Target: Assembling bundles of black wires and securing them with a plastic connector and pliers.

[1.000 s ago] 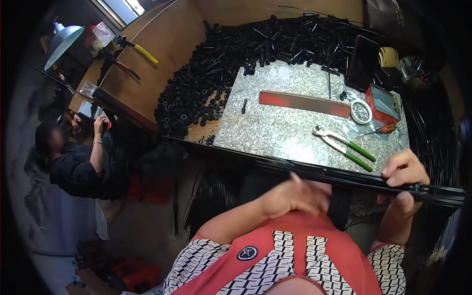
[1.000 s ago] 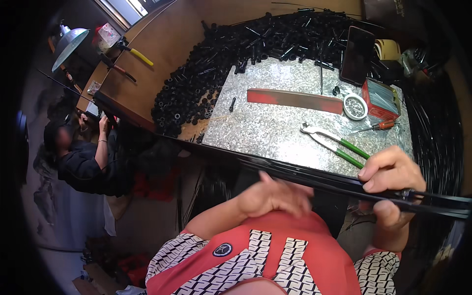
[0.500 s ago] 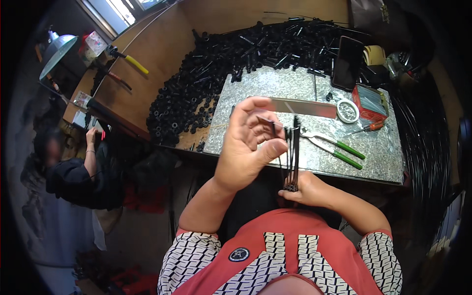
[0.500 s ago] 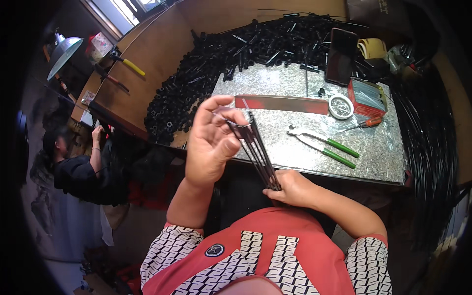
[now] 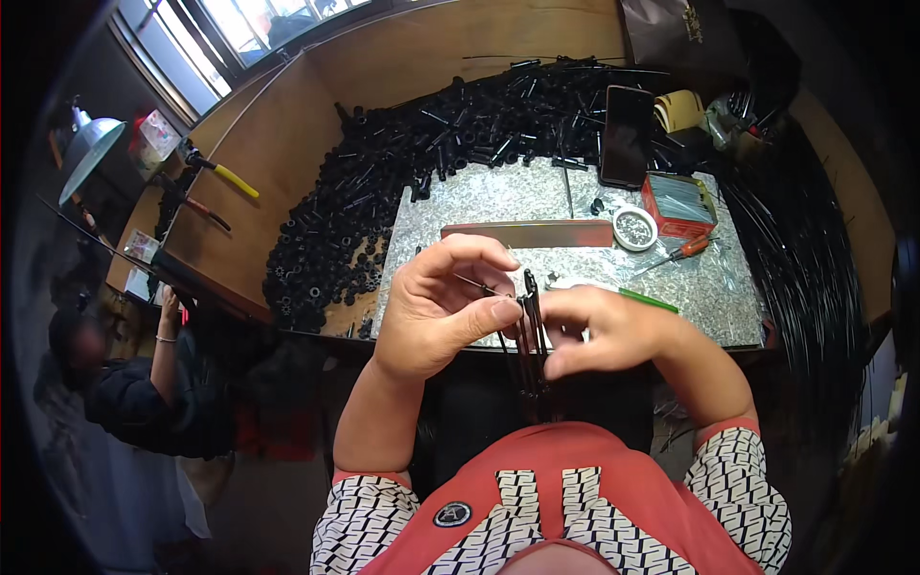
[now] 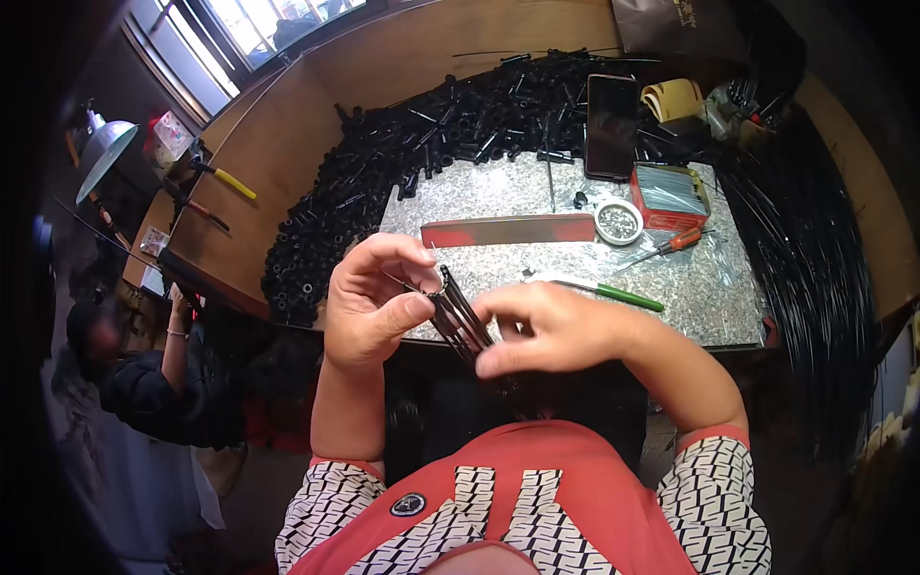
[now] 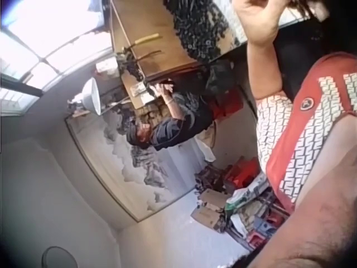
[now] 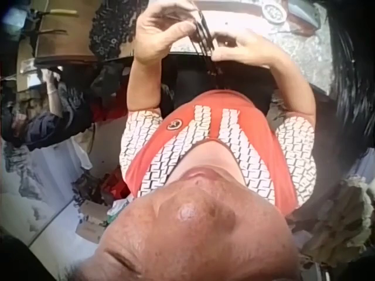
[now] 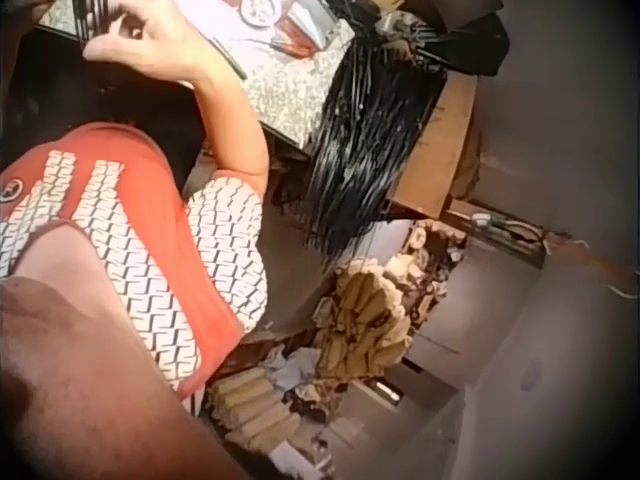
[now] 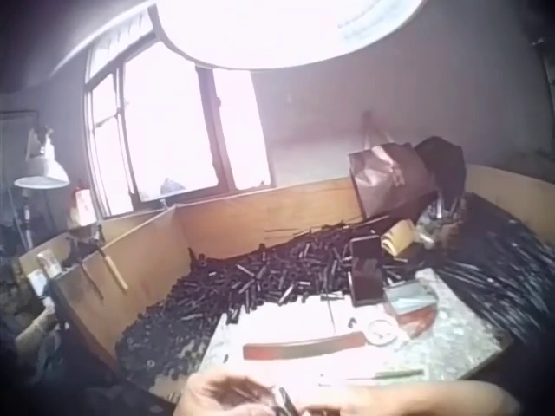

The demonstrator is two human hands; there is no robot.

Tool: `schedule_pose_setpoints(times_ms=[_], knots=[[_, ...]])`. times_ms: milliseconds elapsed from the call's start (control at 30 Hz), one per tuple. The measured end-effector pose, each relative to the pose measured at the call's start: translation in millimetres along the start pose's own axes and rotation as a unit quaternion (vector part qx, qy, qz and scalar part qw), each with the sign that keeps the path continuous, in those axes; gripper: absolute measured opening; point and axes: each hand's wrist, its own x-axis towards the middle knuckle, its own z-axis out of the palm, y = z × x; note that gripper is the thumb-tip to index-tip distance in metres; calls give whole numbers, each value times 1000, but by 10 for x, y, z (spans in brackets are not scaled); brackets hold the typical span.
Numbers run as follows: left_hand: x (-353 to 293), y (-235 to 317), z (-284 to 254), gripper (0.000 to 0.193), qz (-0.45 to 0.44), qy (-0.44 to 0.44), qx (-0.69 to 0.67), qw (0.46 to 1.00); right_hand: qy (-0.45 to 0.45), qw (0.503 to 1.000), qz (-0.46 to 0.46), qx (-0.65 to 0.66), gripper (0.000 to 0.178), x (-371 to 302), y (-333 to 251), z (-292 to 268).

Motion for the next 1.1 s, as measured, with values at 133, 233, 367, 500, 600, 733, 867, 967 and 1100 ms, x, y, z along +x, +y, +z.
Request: schedule_pose_setpoints(times_ms=[133, 233, 367, 500, 600, 733, 867, 967, 1100], knots=[[31, 37, -67, 15, 7, -40, 77, 996, 77, 993, -78, 41, 18, 169, -179, -57], [47, 39, -80, 11, 11, -23, 114, 993, 141, 989, -49, 14, 22, 219, -62, -14], [57, 70, -127, 6, -2, 7, 110, 994, 165, 986, -19, -35, 8, 165, -134, 14], [35, 111, -115, 4, -61, 33, 46, 997, 172, 971, 18, 164, 9, 221, -98, 120], [76, 72, -84, 6, -28, 38, 143, 989, 207, 959, 15, 192, 13, 230, -50, 185], [30, 71, -51, 10, -10, 71, 186, 980, 223, 949, 1, 222, 13, 247, -94, 242], [-9, 40, -224, 20, 0, 56, 110, 992, 231, 947, -6, 225, 11, 286, -77, 267], [9, -91, -660, 26, 36, 205, 188, 960, 275, 933, -5, 232, 11, 241, 4, 185], [-348, -264, -1737, 20, -46, 426, 621, 657, 280, 939, -8, 202, 20, 224, 48, 170]])
